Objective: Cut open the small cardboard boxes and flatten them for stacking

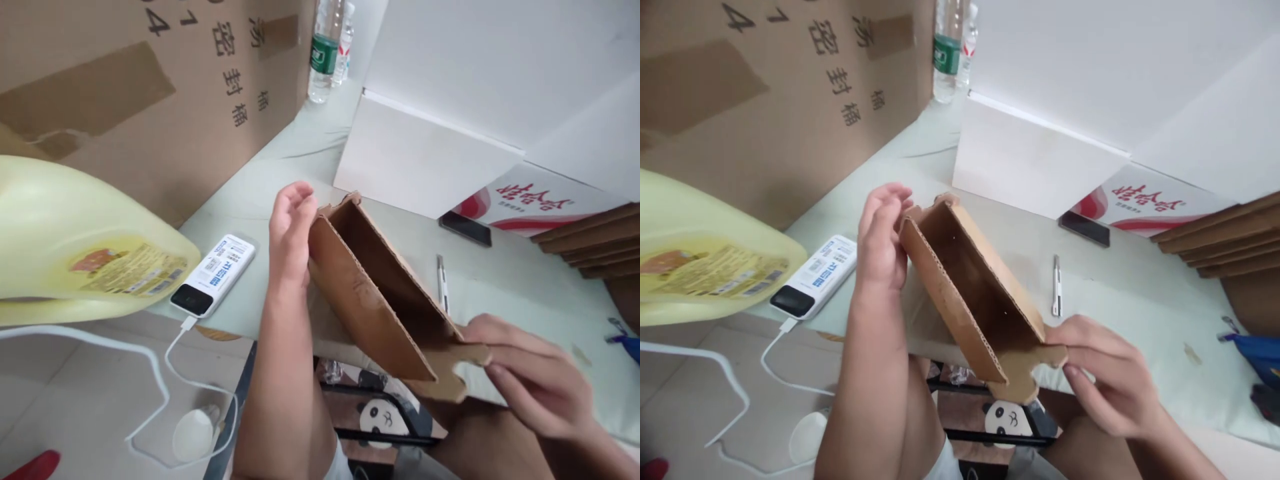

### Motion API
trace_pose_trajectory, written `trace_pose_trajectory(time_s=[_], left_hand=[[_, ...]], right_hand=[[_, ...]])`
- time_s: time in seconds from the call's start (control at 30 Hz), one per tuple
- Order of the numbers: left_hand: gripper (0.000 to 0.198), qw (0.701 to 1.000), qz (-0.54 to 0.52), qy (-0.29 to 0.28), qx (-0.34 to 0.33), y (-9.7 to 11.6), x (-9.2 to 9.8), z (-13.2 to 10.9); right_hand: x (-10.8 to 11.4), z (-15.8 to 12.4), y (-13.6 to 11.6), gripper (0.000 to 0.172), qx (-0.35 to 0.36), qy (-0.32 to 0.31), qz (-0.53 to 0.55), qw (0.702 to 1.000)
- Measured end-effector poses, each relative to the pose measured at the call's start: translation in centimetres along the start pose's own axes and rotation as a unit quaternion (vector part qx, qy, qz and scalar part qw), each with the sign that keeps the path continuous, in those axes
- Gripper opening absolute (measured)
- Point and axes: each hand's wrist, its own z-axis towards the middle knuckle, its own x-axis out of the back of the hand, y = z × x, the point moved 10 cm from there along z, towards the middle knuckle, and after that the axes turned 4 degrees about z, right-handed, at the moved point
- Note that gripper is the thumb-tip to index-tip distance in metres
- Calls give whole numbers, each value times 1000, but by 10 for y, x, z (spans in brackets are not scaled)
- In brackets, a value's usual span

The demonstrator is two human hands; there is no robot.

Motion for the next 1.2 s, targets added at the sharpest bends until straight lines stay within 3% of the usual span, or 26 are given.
trace_pose_trajectory(time_s=[0.1,0.17,0.3,0.4,0.47,0.67,0.77,0.97,1.03,1.13,1.2], left_hand=[[32,995,23,-100,6,-1,-43,-13],[27,992,68,-102,-5,-1,-56,-17],[16,998,36,-42,-5,-7,-60,-14],[22,998,-15,-56,5,-13,-71,-13],[29,997,7,-73,9,-17,-79,-15],[38,992,101,-76,-4,-27,-93,-22],[40,989,113,-92,-27,-30,-102,-25],[34,982,122,-123,-76,-39,-122,-35],[39,977,149,-125,-84,-43,-127,-39],[44,974,164,-133,-85,-48,-134,-44],[45,971,166,-147,-95,-49,-140,-47]], right_hand=[[5,-15,-17,34,22,-3,-20,1000],[7,-22,-15,31,10,4,-42,999],[20,-36,9,27,-55,66,-81,993],[29,-43,37,22,-101,134,-69,983],[30,-44,57,17,-121,166,-59,977],[14,-54,102,7,-185,186,-9,965],[7,-60,106,19,-199,176,19,964],[9,-64,94,23,-136,167,60,975],[21,-75,91,27,-112,220,62,967],[45,-105,100,33,-132,348,63,926],[44,-114,114,31,-183,344,77,918]])
